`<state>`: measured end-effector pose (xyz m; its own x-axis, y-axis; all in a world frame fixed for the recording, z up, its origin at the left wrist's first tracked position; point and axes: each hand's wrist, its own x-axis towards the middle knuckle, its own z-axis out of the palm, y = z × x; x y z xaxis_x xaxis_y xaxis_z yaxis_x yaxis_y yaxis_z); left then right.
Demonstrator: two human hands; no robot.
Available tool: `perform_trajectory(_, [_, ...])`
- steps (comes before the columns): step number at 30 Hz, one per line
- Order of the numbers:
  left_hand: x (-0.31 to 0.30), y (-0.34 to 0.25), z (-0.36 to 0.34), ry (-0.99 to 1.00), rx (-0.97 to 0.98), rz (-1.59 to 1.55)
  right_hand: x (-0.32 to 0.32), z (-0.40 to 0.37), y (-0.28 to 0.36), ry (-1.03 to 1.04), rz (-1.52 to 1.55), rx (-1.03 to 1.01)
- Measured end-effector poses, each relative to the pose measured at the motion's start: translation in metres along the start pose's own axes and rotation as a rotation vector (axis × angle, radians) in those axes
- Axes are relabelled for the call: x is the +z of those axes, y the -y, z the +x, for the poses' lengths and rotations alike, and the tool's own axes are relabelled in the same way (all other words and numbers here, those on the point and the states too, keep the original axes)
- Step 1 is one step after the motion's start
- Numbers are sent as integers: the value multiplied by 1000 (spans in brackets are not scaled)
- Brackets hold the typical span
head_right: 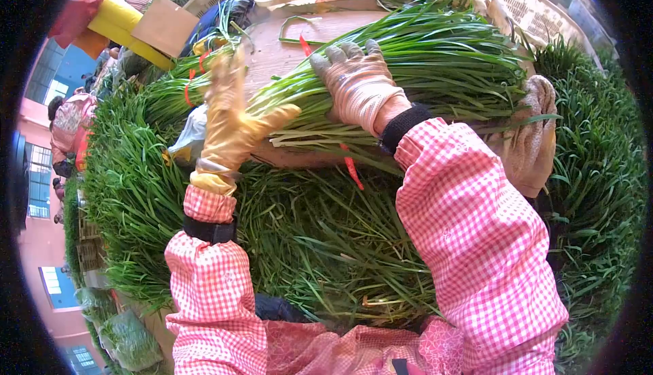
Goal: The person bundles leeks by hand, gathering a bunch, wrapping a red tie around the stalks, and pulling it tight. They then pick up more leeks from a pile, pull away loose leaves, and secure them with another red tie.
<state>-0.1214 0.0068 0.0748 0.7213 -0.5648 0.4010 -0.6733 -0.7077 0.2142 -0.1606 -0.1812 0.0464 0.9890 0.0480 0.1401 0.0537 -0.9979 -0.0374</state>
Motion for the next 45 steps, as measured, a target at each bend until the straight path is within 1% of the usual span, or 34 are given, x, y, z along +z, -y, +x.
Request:
perform_trajectory(2, [9,-15,14,61,217,104,5,0,0,-16,-5,10])
perform_trajectory(5, [44,-18,30,282,161,-23,1,0,-5,10,20,-33])
perform_trajectory(6, [49,-19,34,365,83,-54,1,1,-8,18,45,-47])
perform_trajectory(7, [52,-18,37,452,5,-81,13,2,-11,-47,41,-84])
perform_trajectory(8, [52,-19,40,540,-71,-103,5,4,-10,14,22,-79])
perform_trajectory(9, [50,-24,42,551,-68,6,10,3,-13,-23,45,-89])
perform_trajectory(10, [52,-24,41,480,-21,123,13,3,-15,-59,68,-105])
perform_trajectory(12, [64,-22,36,329,63,349,9,4,-16,-55,89,-117])
perform_trajectory(13, [68,-19,34,287,34,242,8,3,-18,-52,98,-119])
perform_trajectory(16, [64,-16,38,394,42,22,9,-1,-21,-129,74,-203])
perform_trajectory(17, [61,-14,39,426,41,-48,-5,-13,-20,-187,105,-264])
perform_trajectory(18, [60,-15,39,441,29,19,-18,-29,-17,-376,142,-362])
perform_trajectory(20, [60,-21,39,468,-1,142,-31,-71,-3,-350,186,-228])
perform_trajectory(22, [61,-22,36,447,-2,123,-18,-104,4,130,152,-198])
perform_trajectory(24, [61,-22,34,412,-7,124,24,-136,5,154,8,-283])
perform_trajectory(25, [62,-23,32,389,-5,136,35,-140,8,118,-45,-298])
perform_trajectory(28, [61,-25,28,346,6,138,59,-127,6,-107,-8,-359])
perform_trajectory(29, [59,-25,29,399,3,111,59,-117,10,-238,29,-367])
perform_trajectory(31, [54,-23,34,497,-9,64,51,-109,12,-203,147,-340])
perform_trajectory(32, [56,-19,34,470,13,84,38,-102,14,-185,204,-334])
perform_trajectory(33, [65,-13,33,441,33,102,28,-93,17,-151,264,-266])
perform_trajectory(34, [75,-7,31,410,54,117,21,-83,17,-193,289,-221])
perform_trajectory(35, [75,-4,33,445,59,35,15,-72,14,-235,311,-174])
perform_trajectory(36, [75,-1,35,492,60,21,10,-61,11,-275,336,-126])
perform_trajectory(38, [69,1,34,592,63,-10,12,-37,4,-278,574,-104])
perform_trajectory(39, [65,-1,36,634,58,9,12,-35,4,-273,602,-78])
perform_trajectory(40, [64,-2,35,608,47,1,12,-33,4,-267,631,-55])
perform_trajectory(42, [66,-6,31,569,27,-19,9,-28,4,-281,551,-120])
perform_trajectory(43, [84,-2,26,416,57,52,8,-26,4,-288,512,-151])
perform_trajectory(45, [103,7,18,291,138,80,-17,-20,17,-63,254,-207])
